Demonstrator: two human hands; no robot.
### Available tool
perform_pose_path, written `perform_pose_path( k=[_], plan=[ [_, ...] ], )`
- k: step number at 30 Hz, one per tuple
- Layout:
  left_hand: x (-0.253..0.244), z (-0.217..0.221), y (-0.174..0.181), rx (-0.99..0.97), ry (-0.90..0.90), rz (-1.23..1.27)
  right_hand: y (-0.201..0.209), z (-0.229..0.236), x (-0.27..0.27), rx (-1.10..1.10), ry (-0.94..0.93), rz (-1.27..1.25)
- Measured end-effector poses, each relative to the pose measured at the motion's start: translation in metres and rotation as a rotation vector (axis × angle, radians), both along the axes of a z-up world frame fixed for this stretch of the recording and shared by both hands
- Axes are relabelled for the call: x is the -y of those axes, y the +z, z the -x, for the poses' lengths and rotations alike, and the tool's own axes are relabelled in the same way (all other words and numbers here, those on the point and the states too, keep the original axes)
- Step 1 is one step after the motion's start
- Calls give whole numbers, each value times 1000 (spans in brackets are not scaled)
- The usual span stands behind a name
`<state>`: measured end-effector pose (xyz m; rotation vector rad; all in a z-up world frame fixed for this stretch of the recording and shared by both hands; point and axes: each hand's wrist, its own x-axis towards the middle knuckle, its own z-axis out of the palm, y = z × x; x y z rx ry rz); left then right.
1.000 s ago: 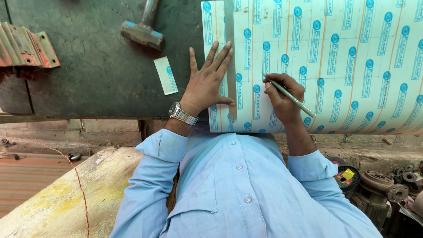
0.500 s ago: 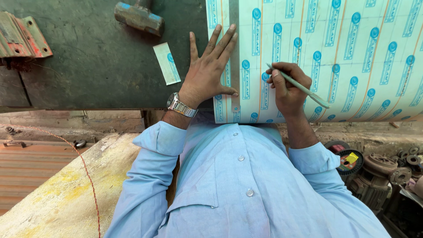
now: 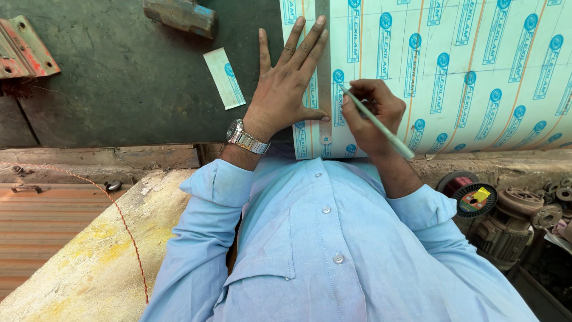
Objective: The person uses a metal ruler and a pen to draw straight lines on a large white sheet with blue printed patterns. They repeatedly reposition the ruler and draw vertical lines across the sheet's surface.
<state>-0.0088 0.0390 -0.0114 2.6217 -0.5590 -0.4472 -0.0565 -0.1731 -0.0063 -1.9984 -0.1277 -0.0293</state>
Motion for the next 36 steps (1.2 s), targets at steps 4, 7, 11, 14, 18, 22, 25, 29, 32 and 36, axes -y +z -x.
perform_pose_path(
  k=[4, 7, 11, 14, 18, 22, 25, 29, 32, 36],
  plan=[
    [-1, 2, -8, 47, -9, 17, -4, -1, -11, 115, 12, 113],
    [-1, 2, -12, 79, -6, 35, -10, -3, -15, 124, -6, 140],
    [-1, 3, -12, 97, 4, 51, -15, -4, -16, 173, 17, 155],
    [0, 3, -12, 38, -2, -2, -16, -1, -15, 185, 27, 169],
    [0, 2, -12, 32, 4, 10, -17, -2, -15, 190, 30, 180],
    [-1, 4, -15, 87, 7, 35, -20, -2, -14, 187, 38, 182],
    [-1, 4, -16, 82, 6, 32, -20, -2, -13, 200, 51, 186],
    [-1, 5, -17, 39, 10, 21, -22, -1, -12, 177, 41, 181],
    [-1, 4, -17, 43, 7, 12, -21, -2, -13, 172, 42, 180],
    [0, 3, -19, 85, 7, 22, -19, -3, -14, 185, 41, 175]
  ],
)
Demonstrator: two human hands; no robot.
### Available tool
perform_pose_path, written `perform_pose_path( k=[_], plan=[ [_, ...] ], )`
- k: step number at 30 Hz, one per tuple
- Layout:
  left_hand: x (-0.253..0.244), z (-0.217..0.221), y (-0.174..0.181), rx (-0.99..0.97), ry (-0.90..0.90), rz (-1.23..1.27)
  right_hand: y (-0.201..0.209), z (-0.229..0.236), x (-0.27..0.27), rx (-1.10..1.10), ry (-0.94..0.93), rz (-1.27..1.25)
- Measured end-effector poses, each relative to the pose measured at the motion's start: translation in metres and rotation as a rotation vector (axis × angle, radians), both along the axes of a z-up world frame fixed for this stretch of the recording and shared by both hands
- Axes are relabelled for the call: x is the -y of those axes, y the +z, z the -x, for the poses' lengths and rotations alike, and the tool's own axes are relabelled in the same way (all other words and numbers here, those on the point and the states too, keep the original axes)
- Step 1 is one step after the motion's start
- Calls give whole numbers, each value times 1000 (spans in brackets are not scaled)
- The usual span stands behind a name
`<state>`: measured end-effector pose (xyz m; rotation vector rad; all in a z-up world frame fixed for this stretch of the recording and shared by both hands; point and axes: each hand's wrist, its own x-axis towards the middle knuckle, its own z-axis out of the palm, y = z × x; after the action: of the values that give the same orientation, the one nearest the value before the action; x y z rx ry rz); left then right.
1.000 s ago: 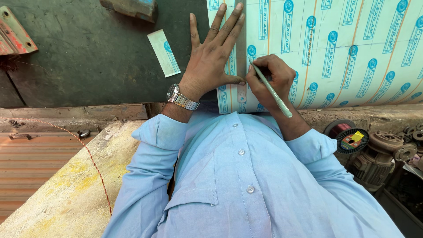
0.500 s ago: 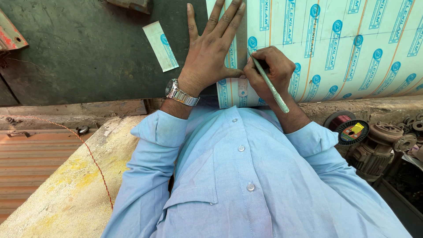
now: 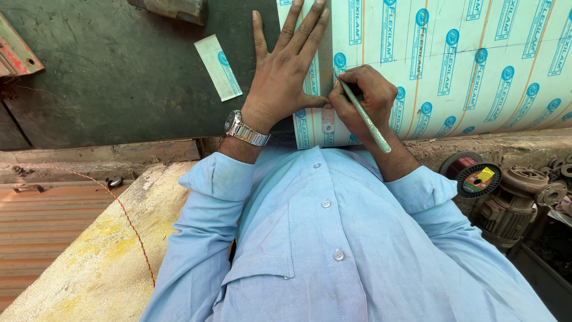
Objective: The person uses a metal ruler and a pen to draw straight lines on a large white sheet with blue printed patterns. They repeatedly reposition the ruler and draw vertical lines across the sheet's surface.
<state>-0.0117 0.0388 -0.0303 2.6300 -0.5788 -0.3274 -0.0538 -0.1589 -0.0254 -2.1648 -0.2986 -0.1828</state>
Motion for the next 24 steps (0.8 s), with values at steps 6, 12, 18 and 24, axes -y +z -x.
perform_pose_path(
  k=[6, 12, 18, 24],
  plan=[
    [0, 3, -6, 6, 5, 7, -2, 1, 1, -19, -4, 3],
    [0, 3, -6, 5, 9, 20, -3, 1, 1, -3, -1, 5],
    [0, 1, 0, -48, 8, -5, -3, 1, 1, -5, -5, 6],
    [0, 1, 2, -52, 12, -1, -4, 1, 1, 11, -1, 8]
  ],
)
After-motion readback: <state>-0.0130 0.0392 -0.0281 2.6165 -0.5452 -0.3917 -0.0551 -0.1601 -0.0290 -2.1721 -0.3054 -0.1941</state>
